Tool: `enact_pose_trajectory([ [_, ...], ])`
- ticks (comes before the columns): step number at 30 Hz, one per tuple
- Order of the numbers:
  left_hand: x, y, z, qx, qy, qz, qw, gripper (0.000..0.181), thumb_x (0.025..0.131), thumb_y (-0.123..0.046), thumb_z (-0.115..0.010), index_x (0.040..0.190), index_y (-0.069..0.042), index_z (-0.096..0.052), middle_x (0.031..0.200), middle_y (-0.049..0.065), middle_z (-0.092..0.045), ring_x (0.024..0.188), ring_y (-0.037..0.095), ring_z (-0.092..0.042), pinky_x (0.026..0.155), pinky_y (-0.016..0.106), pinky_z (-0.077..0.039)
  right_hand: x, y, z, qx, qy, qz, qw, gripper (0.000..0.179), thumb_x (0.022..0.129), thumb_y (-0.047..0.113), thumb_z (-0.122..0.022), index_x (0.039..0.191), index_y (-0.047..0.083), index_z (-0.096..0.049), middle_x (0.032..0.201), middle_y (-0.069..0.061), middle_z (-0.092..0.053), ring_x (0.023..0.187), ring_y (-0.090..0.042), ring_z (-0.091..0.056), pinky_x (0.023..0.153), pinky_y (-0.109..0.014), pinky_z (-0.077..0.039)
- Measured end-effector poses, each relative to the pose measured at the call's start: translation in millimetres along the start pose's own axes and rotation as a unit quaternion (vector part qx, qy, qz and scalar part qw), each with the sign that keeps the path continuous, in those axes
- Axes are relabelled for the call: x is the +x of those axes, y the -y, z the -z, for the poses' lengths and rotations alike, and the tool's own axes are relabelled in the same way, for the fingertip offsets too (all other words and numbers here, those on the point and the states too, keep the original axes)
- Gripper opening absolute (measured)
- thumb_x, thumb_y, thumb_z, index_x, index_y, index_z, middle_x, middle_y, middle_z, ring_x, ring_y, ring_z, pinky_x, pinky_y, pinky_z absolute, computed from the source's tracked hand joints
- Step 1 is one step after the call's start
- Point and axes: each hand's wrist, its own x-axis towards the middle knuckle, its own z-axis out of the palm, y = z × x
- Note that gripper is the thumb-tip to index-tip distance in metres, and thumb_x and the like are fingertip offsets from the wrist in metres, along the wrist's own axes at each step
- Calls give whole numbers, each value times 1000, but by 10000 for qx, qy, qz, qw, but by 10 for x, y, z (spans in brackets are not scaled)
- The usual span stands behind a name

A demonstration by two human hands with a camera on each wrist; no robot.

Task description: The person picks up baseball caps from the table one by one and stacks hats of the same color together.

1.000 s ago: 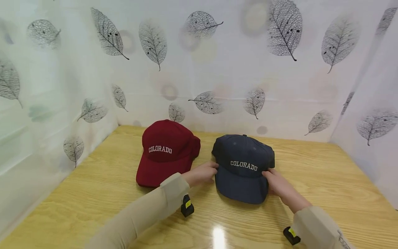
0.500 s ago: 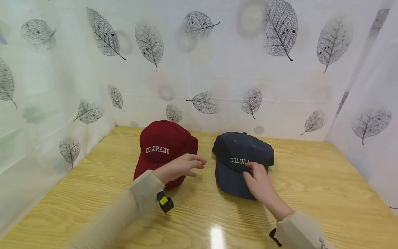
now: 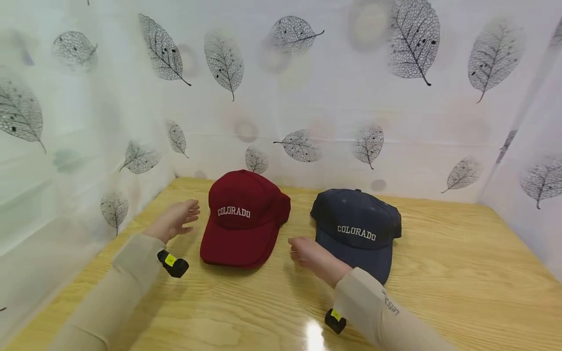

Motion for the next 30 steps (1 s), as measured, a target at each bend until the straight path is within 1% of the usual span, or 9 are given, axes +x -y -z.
enact_pose_trajectory([
  [2,55,109,21,73,345,388,9986,62,93,-33,-30,137,6,-14,137,25,-21,124,34,-24,94,52,-28,102,-1,-52,103,24,-70,9999,51,96,19,-28,133,-14,-13,135,-33,-21,123,-40,-25,100,-46,-19],
  [4,98,183,3,172,487,544,9972,64,93,-37,-27,135,10,-13,136,28,-19,124,37,-21,94,57,-23,201,7,-95,242,74,-127,9996,52,97,20,-26,135,-12,-11,136,-32,-18,125,-39,-23,101,-46,-17],
  [6,120,206,-49,115,497,611,9968,61,93,-38,-25,128,11,-22,121,26,-33,120,36,-27,93,60,-21,281,24,-127,374,70,-200,9991,53,97,21,-27,136,-10,-10,137,-31,-16,126,-37,-21,102,-45,-17],
  [11,116,145,-204,140,856,428,9953,54,94,-38,-19,121,5,-36,112,22,-46,112,33,-38,86,58,-32,379,74,-176,547,186,-296,9979,52,97,23,-27,138,-6,-11,139,-29,-14,127,-37,-20,101,-47,-17],
  [12,109,133,-233,165,887,371,9952,54,94,-38,-18,124,3,-37,118,22,-45,114,33,-38,85,57,-34,387,81,-188,566,216,-287,9978,52,97,23,-27,138,-6,-12,139,-29,-15,127,-38,-20,101,-48,-17],
  [16,61,113,-343,399,798,191,9958,57,94,-39,-17,135,-1,-28,131,21,-35,117,34,-35,85,54,-36,399,104,-236,564,433,-218,9972,53,97,22,-27,137,-8,-11,140,-29,-14,127,-39,-15,100,-49,-16],
  [22,4,114,-540,524,643,37,9965,56,93,-36,-17,137,-2,-22,132,19,-31,116,34,-35,89,52,-34,374,123,-229,364,754,-127,9964,56,97,23,-25,137,-9,-3,142,-27,-4,128,-39,-7,101,-48,-12],
  [26,-15,105,-646,512,785,-6,9956,55,92,-33,-18,138,-3,-18,130,19,-32,114,34,-37,88,51,-35,348,100,-145,107,712,-167,9973,55,97,22,-25,137,-9,-5,142,-26,-6,128,-38,-8,101,-48,-14],
  [30,-23,99,-706,333,911,19,9953,52,91,-29,-21,137,-5,-16,125,18,-34,109,31,-39,86,49,-36,335,60,-75,39,621,-123,9980,52,97,21,-26,135,-11,-12,140,-28,-14,128,-38,-15,100,-47,-19],
])
